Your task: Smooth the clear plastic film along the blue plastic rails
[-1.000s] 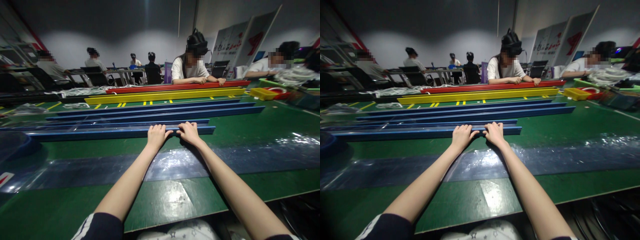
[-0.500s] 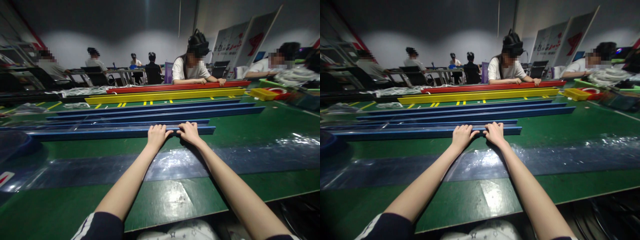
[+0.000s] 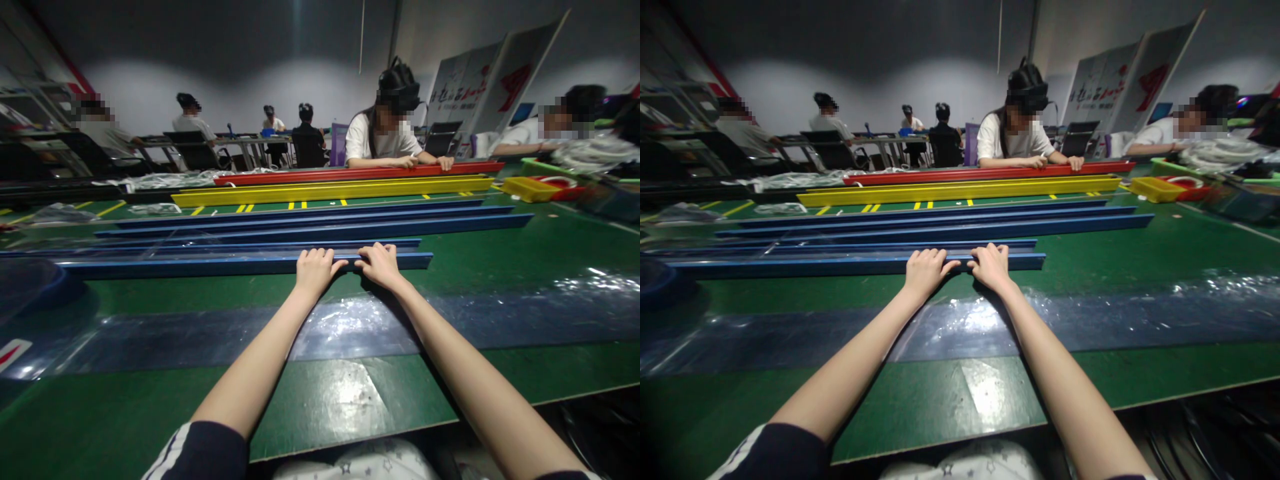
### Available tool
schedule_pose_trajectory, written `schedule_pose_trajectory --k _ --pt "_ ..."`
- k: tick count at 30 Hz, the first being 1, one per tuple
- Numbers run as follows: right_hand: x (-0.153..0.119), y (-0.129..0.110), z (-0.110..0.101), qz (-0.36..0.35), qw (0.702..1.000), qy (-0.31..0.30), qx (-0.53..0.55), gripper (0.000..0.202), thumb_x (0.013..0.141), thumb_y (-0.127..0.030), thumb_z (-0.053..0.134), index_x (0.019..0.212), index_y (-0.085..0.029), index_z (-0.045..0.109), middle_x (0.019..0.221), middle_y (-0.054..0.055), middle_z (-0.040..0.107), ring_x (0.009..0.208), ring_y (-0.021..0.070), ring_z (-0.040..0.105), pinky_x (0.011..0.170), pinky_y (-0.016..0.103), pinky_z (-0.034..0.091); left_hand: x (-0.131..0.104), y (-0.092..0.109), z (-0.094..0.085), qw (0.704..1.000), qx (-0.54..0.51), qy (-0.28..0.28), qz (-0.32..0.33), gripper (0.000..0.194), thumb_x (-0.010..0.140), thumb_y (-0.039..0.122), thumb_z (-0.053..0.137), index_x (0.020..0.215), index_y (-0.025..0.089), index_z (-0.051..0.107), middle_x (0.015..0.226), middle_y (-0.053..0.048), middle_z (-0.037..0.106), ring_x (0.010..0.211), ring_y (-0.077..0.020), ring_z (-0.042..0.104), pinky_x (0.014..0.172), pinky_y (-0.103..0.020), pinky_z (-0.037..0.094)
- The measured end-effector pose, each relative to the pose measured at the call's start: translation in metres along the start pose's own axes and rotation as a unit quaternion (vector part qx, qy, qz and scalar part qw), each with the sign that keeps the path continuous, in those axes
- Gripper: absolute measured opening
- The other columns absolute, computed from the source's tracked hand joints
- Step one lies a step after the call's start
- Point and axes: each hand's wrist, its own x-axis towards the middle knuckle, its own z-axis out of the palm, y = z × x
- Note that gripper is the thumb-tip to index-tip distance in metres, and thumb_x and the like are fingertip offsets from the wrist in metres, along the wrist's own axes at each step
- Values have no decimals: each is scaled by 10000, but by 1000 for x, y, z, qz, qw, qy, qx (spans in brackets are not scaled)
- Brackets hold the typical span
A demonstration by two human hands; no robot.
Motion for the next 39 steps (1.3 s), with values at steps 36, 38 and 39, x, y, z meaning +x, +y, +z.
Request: schedule_pose_trajectory --k 36,38,39 --pt "-10 27 -22 -56 992 -25 -109 280 852 -273 459 1052 -224 650 938 77 692 915 193 588 777 294 308 -3 -6 -3 999 -28 12 13 438 852 574 389 855 185 591 831 -75 641 818 -218 544 730 -333 291" --pt "-13 43 -27 -38 993 -35 -109 299 852 -288 463 1080 -230 648 963 81 693 927 201 593 771 294 327 -2 -5 -4 999 -25 12 18 440 855 571 385 845 182 590 830 -77 639 823 -220 542 727 -334 288" --pt "-15 52 -30 -26 993 -40 -107 304 849 -296 470 1086 -233 650 972 81 694 928 205 598 763 293 339 -2 -5 -5 999 -24 12 22 438 857 568 385 839 181 590 829 -79 638 825 -222 541 725 -335 286"
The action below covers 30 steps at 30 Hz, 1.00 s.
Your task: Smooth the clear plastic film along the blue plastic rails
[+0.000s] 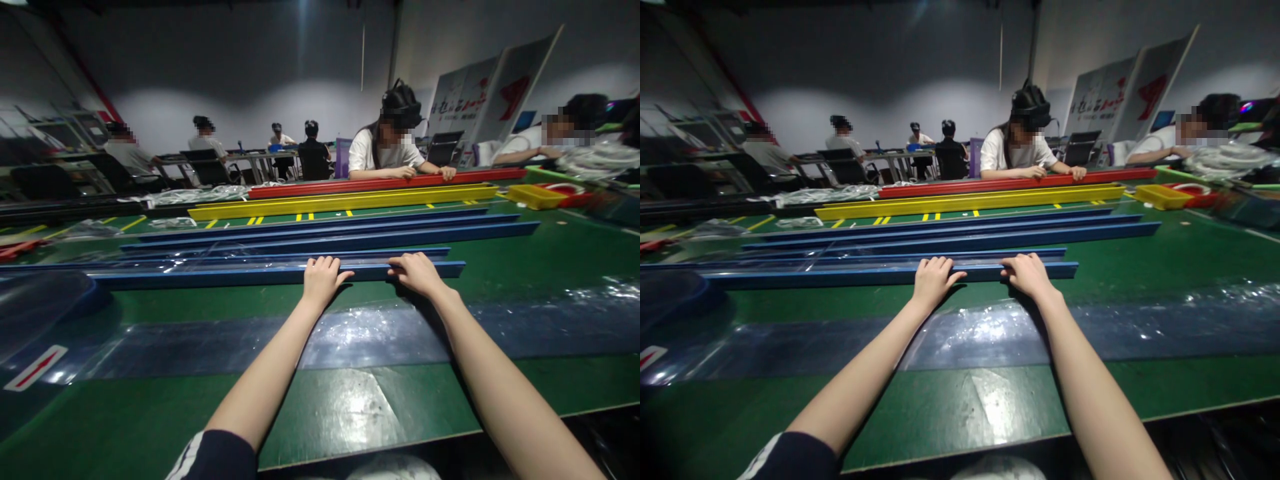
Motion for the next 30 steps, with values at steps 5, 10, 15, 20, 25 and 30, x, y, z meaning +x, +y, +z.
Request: schedule_pose_trajectory --k 5,10,15,20,25,30 --pt "-11 38 -2 45 999 -11 1 305 821 -309 511 1073 -234 667 1025 82 689 934 227 615 743 291 385 1 2 -2 1000 0 3 25 425 869 550 379 828 183 589 831 -85 635 827 -224 535 725 -338 282" --pt "-13 51 1 66 998 -20 14 312 819 -307 508 1079 -231 664 1055 84 680 965 232 614 761 284 402 1 3 -2 999 3 -1 34 438 885 542 344 820 182 586 814 -84 627 807 -216 538 697 -333 279" --pt "-13 46 2 75 997 -19 17 311 807 -285 503 1065 -223 664 1026 89 688 931 238 622 741 285 408 1 4 -1 1000 -3 -6 27 419 880 538 368 805 190 589 797 -85 629 803 -218 542 684 -331 276" --pt "-12 35 -3 69 997 -20 25 339 792 -328 508 1079 -210 645 1026 91 685 932 240 616 752 290 401 3 4 -2 1000 8 -10 27 424 876 543 372 794 187 587 781 -82 632 790 -214 549 676 -328 278" --pt "-11 20 -6 44 997 -12 55 352 803 -443 506 1023 -212 655 989 79 692 932 225 610 740 270 392 5 3 -3 999 -1 -20 36 425 870 544 389 789 180 592 773 -87 638 768 -219 559 666 -328 283" --pt "-10 14 -5 42 998 -6 40 349 815 -446 495 1009 -204 657 992 85 690 933 224 609 730 267 382 7 3 -4 999 -8 -26 33 419 871 538 397 794 181 603 773 -93 644 773 -218 568 665 -326 294"
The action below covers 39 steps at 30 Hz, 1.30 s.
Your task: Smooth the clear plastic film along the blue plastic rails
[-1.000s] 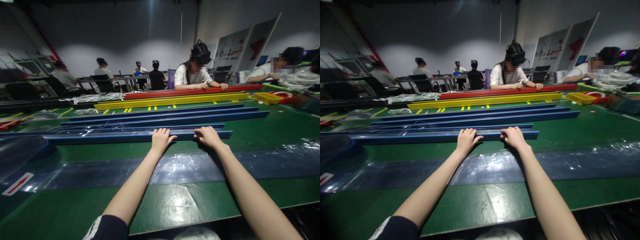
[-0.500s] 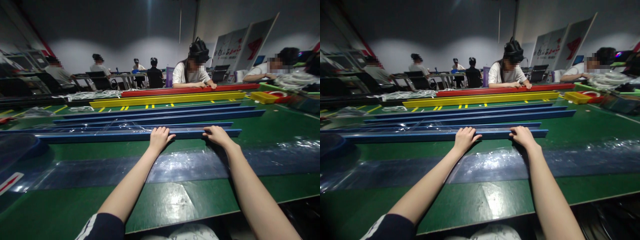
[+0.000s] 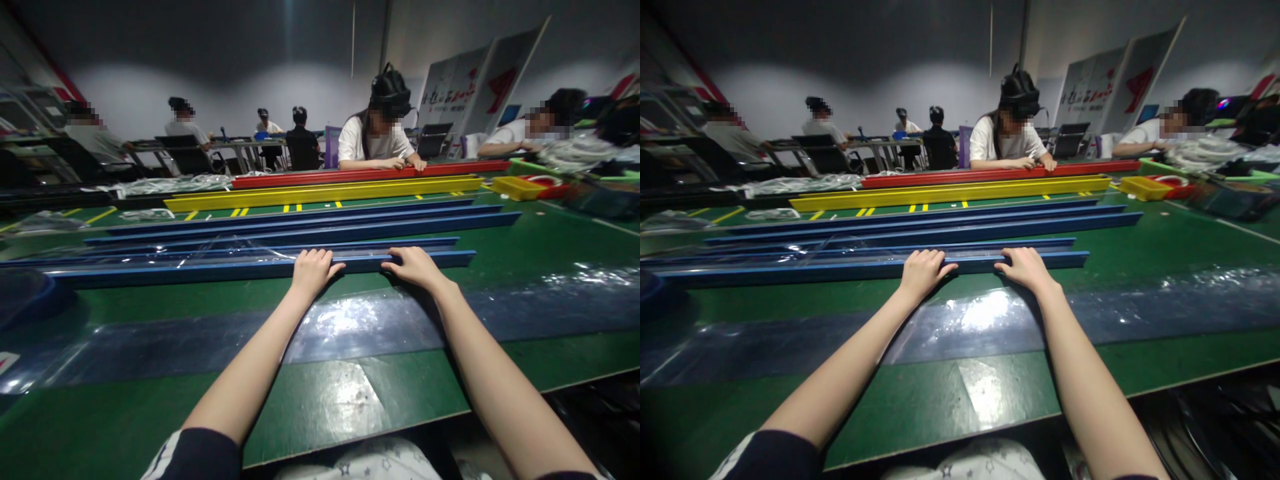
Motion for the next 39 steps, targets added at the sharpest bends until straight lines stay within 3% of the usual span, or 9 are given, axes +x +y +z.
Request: schedule_pose_trajectory --k 16,39 --pt "4 6 9 5 999 22 40 304 803 -398 532 991 -199 665 1035 66 683 974 218 598 780 265 378 5 -1 -3 999 -3 -32 6 425 863 527 425 755 166 623 751 -95 672 745 -218 599 638 -314 329" --pt "4 2 5 13 1000 5 18 271 814 -393 521 939 -192 652 956 76 694 887 220 604 672 263 333 8 0 -5 997 11 -80 -18 521 869 577 352 811 151 646 779 -107 692 746 -222 634 642 -300 352"
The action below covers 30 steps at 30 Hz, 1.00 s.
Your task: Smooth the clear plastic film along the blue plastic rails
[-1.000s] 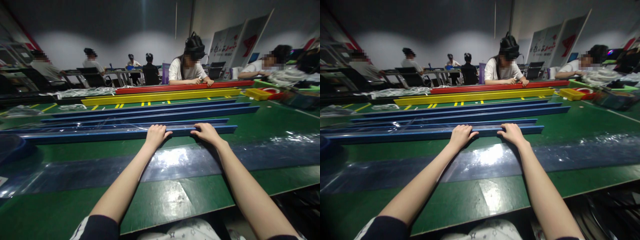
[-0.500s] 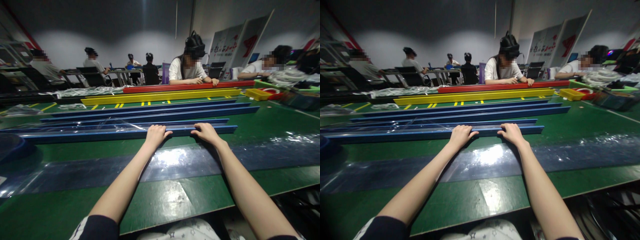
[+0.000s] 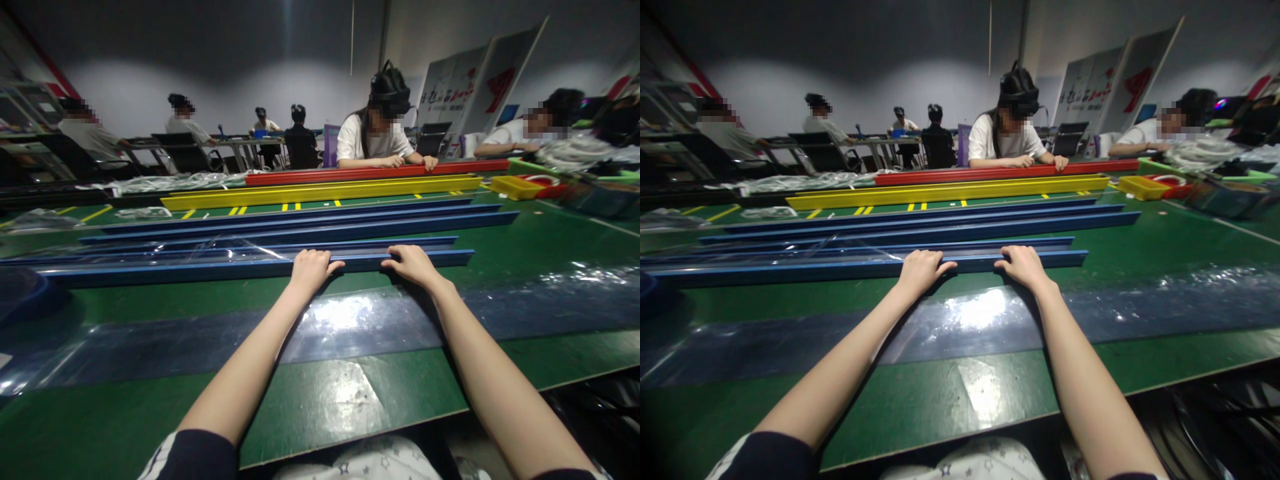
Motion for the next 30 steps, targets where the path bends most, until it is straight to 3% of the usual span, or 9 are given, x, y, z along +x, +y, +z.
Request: schedule_pose_trajectory --k 21,30 --pt "1 3 3 -5 1000 2 2 308 818 -397 518 1000 -187 652 1020 86 684 944 231 598 744 277 360 0 0 -1 1000 2 -3 -9 530 859 596 348 795 161 644 767 -104 693 736 -223 634 625 -295 340" --pt "-1 -1 1 -7 1000 -6 -9 322 833 -384 499 1054 -189 628 1095 93 658 997 241 582 794 298 356 -3 -1 8 999 -6 43 15 485 879 556 359 793 159 623 787 -92 681 766 -209 611 664 -307 325"
